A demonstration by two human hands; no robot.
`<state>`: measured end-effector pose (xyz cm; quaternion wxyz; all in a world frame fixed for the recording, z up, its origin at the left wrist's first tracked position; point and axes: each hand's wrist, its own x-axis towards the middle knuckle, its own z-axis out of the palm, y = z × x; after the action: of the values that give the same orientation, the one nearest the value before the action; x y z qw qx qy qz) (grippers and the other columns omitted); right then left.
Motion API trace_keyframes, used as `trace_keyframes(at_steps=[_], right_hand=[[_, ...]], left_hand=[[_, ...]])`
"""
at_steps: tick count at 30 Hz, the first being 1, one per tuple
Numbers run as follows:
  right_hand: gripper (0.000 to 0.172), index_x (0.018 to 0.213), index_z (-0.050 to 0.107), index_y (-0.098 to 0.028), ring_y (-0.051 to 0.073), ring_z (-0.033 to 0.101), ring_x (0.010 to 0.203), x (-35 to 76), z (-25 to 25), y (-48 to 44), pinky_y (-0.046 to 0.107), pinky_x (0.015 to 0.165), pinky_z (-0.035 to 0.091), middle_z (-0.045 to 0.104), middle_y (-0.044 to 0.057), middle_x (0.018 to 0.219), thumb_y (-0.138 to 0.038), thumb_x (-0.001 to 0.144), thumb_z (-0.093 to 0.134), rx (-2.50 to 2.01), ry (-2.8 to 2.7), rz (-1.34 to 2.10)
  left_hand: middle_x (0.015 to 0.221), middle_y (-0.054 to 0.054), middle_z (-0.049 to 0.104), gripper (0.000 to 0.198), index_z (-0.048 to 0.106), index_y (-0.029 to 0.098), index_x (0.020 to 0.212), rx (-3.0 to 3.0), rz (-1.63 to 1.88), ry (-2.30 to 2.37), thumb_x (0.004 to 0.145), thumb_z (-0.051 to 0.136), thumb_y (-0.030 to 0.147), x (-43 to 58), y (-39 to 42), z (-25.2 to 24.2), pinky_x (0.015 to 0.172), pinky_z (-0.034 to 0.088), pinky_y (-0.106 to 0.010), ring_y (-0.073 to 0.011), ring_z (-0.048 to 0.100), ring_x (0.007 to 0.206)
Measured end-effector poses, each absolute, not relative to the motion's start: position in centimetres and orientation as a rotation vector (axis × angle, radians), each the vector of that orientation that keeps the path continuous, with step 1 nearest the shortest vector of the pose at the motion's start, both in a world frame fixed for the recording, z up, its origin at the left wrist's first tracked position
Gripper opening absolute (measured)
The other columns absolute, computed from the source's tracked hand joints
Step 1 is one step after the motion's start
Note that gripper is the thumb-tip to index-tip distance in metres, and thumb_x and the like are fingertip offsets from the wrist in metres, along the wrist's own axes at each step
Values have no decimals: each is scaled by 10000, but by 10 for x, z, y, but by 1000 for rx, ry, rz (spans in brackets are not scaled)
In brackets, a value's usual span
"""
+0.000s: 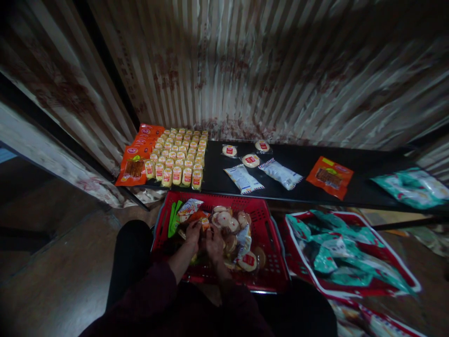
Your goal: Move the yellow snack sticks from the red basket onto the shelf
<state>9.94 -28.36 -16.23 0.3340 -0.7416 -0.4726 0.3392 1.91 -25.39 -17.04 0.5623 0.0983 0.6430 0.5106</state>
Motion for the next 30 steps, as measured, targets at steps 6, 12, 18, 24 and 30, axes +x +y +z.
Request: trace_keyframes(at_steps=[6, 12, 18, 24, 30], right_hand=[[460, 1116, 599, -192, 235, 643, 995, 97, -135, -281, 388, 921, 480, 680, 106, 1123, -462, 785, 428, -1834, -1121, 901], [471, 1062, 590, -170, 231, 651, 919, 89, -108, -273, 389, 881, 499, 687, 116, 1034, -507, 752, 483, -1677, -1021, 884], [428, 1021, 583, -175, 216, 631, 876, 86, -92, -264, 369, 836, 501, 676, 97, 966, -492, 749, 491, -1614, -990, 867], [353, 953, 569, -189, 209, 600, 880, 92, -92, -258, 376, 855, 476, 650, 72, 912, -466, 739, 532, -1558, -986, 818], [377, 999, 602, -202, 218, 577, 975, 98, -91, -254, 404, 962, 416, 629, 72, 1045, -462, 727, 582, -1522, -942, 849]], left_hand=[[795, -20, 645, 65, 587, 179, 812, 344, 1195, 1610, 763, 590, 221, 24, -243, -146, 780, 483, -264, -145, 622, 787], [790, -20, 644, 78, 591, 177, 802, 479, 1268, 1518, 782, 542, 235, 22, -237, -119, 754, 479, -252, -148, 609, 763], [911, -58, 689, 157, 648, 162, 875, 521, 1316, 1404, 766, 557, 230, 20, -235, -104, 815, 483, -274, -174, 631, 878], [950, -68, 701, 185, 687, 142, 846, 461, 1379, 1277, 680, 644, 213, 20, -238, -86, 877, 466, -298, -178, 630, 916], [929, -64, 714, 241, 701, 152, 868, 506, 1398, 1214, 636, 637, 142, 21, -239, -70, 883, 466, -325, -180, 643, 879]])
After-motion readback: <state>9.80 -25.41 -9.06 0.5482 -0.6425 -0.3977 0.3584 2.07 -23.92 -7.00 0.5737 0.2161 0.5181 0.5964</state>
